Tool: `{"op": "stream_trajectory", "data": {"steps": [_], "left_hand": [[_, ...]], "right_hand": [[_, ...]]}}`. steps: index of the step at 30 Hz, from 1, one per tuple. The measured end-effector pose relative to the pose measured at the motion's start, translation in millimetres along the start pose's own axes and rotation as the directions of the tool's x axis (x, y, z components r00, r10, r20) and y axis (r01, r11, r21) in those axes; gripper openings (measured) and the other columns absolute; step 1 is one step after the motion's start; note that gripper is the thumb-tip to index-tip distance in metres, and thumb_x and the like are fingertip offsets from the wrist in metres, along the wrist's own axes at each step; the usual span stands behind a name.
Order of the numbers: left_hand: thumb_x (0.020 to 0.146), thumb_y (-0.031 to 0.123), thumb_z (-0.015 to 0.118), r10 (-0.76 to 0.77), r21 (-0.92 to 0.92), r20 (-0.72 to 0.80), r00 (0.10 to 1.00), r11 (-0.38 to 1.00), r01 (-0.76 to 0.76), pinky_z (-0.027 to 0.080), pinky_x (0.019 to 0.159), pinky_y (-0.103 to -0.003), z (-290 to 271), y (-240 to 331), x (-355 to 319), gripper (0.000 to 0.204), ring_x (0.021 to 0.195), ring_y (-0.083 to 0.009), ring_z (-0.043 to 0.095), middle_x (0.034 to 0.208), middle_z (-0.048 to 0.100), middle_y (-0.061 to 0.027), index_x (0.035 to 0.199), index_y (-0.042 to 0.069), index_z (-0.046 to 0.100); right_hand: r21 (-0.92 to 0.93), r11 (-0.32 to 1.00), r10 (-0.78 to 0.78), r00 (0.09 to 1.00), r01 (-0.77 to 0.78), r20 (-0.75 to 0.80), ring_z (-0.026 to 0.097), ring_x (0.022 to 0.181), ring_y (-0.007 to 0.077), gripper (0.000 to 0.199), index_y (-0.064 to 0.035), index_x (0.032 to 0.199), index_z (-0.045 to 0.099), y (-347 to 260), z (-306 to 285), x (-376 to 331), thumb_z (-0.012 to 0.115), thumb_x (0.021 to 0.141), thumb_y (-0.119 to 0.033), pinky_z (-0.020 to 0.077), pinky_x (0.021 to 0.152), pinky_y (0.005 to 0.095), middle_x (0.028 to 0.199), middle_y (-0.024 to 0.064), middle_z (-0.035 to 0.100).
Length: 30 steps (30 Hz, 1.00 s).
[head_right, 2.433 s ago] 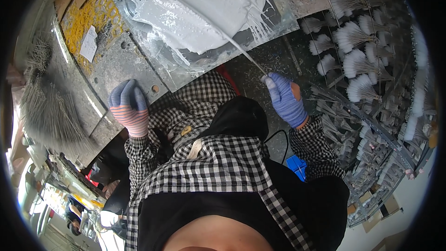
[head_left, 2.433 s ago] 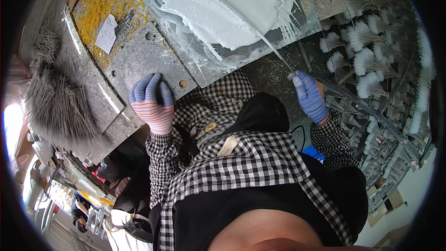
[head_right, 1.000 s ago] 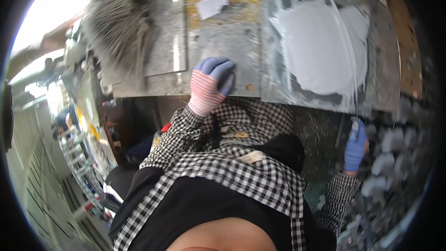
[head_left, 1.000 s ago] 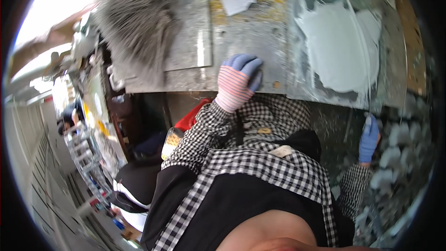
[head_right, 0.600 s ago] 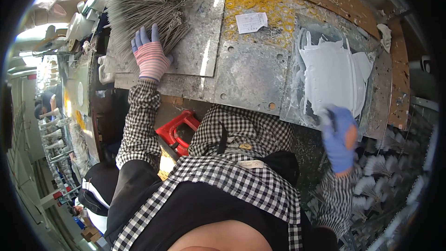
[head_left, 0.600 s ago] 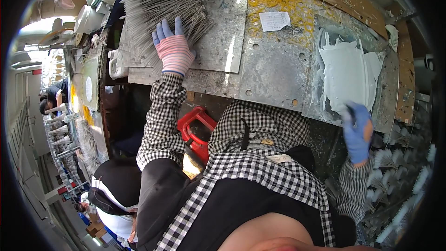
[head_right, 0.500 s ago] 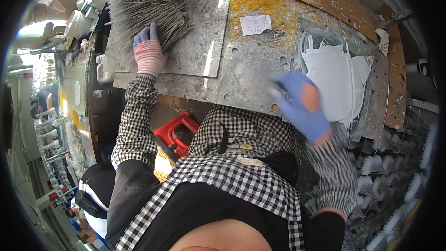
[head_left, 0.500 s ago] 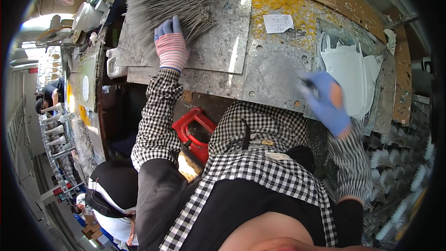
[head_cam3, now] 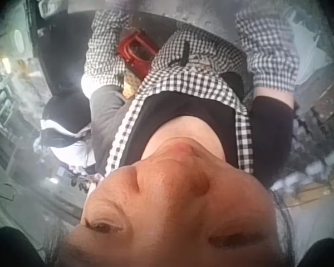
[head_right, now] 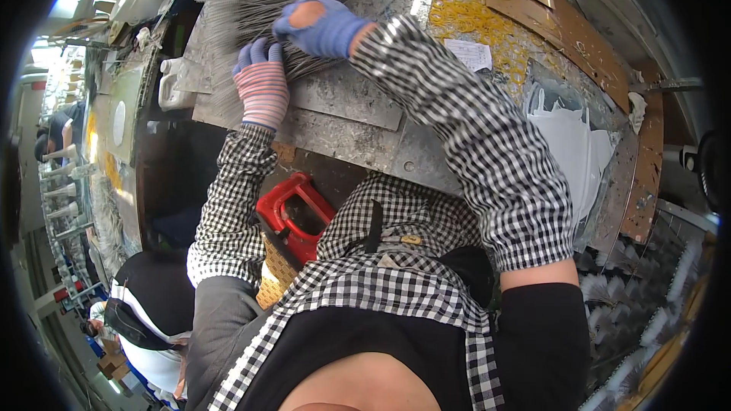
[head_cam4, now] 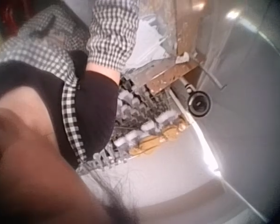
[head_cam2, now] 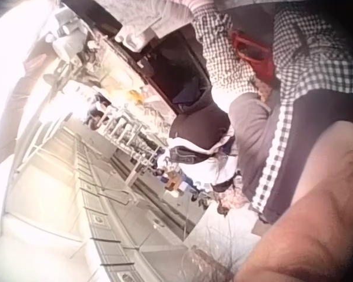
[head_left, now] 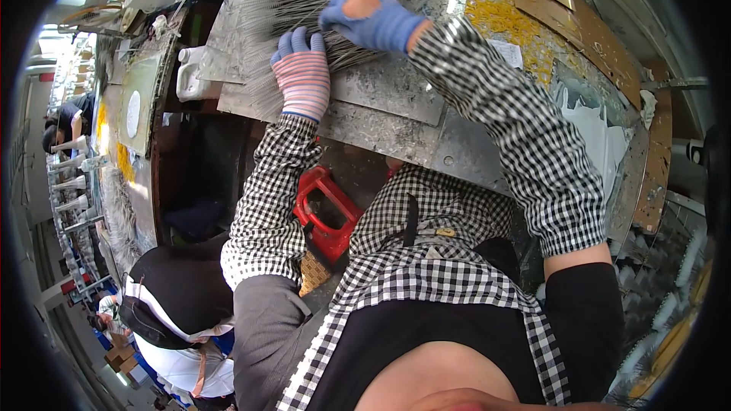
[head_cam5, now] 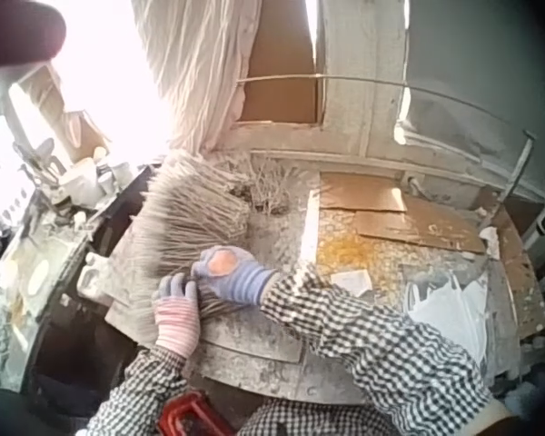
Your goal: The person removes bundles of wire brushes from a crate and brings them to a workbench. They gather the brushes together, secure them with a rubber band, and dip their bristle tips into white paste.
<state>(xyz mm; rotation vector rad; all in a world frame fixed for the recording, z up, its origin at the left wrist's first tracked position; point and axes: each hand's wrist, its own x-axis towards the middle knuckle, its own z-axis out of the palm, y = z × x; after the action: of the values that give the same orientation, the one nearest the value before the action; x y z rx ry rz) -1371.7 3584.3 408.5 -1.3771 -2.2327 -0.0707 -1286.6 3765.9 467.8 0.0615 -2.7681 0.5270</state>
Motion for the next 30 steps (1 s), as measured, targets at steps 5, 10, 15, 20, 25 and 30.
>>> {"op": "stream_trajectory", "data": {"steps": [5,10,15,20,25,30], "left_hand": [[0.081,0.018,0.063,-0.027,-0.003,0.205,0.978,1.0,0.029,0.042,0.098,-0.046,-3.9,5.8,7.9,0.042,0.11,-0.0254,0.06,0.113,0.062,-0.0066,0.123,0.015,0.06],[0.067,0.014,0.079,-0.082,-0.086,0.455,0.887,0.987,0.135,0.052,0.088,-0.045,-39.8,18.8,-9.8,0.053,0.107,-0.0325,0.06,0.111,0.062,-0.0124,0.117,0.01,0.063],[0.064,0.017,0.082,-0.02,-0.145,0.439,0.898,0.985,0.093,0.05,0.092,-0.046,-61.0,33.7,-30.4,0.058,0.112,-0.0341,0.059,0.119,0.062,-0.0137,0.118,0.01,0.062],[0.067,0.017,0.079,0.007,-0.134,0.401,0.916,0.99,0.051,0.048,0.094,-0.044,-45.1,30.4,-48.4,0.057,0.112,-0.0291,0.062,0.12,0.063,-0.0127,0.12,0.01,0.059],[0.071,0.016,0.075,0.065,-0.158,0.466,0.882,0.987,0.011,0.049,0.088,-0.044,-43.5,43.5,-51.9,0.047,0.104,-0.0284,0.065,0.112,0.065,-0.0111,0.115,0.009,0.061],[0.073,0.017,0.074,0.046,-0.163,0.475,0.879,0.986,0.037,0.05,0.085,-0.044,-45.2,49.9,-55.7,0.043,0.1,-0.0277,0.067,0.104,0.067,-0.0089,0.113,0.011,0.061]], "right_hand": [[-0.218,0.959,-0.076,0.906,0.181,0.417,0.066,0.099,0.0306,0.024,-0.0191,0.108,0.072,9.5,22.7,64.4,0.066,0.085,-0.016,0.055,0.083,0.0413,0.101,0.0077,0.067],[-0.301,0.928,-0.074,0.9,0.22,0.43,0.067,0.104,0.0306,0.03,-0.0187,0.111,0.071,10.3,23.2,75.8,0.066,0.082,-0.013,0.0566,0.083,0.0433,0.111,0.0077,0.069],[-0.385,0.905,-0.058,0.95,0.18,0.307,0.068,0.101,0.0302,0.026,-0.0176,0.107,0.071,22.8,24.8,52.2,0.067,0.082,-0.014,0.0563,0.081,0.0426,0.104,0.008,0.069],[-0.15,0.949,-0.167,0.845,0.278,0.508,0.068,0.101,0.0272,0.017,-0.0174,0.098,0.07,-22.5,37.5,37.4,0.067,0.081,-0.021,0.0527,0.085,0.0429,0.099,0.0042,0.07],[-0.433,0.848,-0.117,0.905,0.305,0.408,0.068,0.098,0.0254,0.015,-0.0165,0.096,0.067,12.7,58.2,26.4,0.066,0.082,-0.022,0.0503,0.085,0.0419,0.094,0.006,0.07],[-0.496,0.837,-0.146,0.969,0.229,0.202,0.067,0.092,0.0336,0.019,-0.0163,0.106,0.069,55.6,81.1,15.9,0.062,0.089,-0.019,0.0523,0.09,0.0421,0.093,0.0098,0.071]]}}
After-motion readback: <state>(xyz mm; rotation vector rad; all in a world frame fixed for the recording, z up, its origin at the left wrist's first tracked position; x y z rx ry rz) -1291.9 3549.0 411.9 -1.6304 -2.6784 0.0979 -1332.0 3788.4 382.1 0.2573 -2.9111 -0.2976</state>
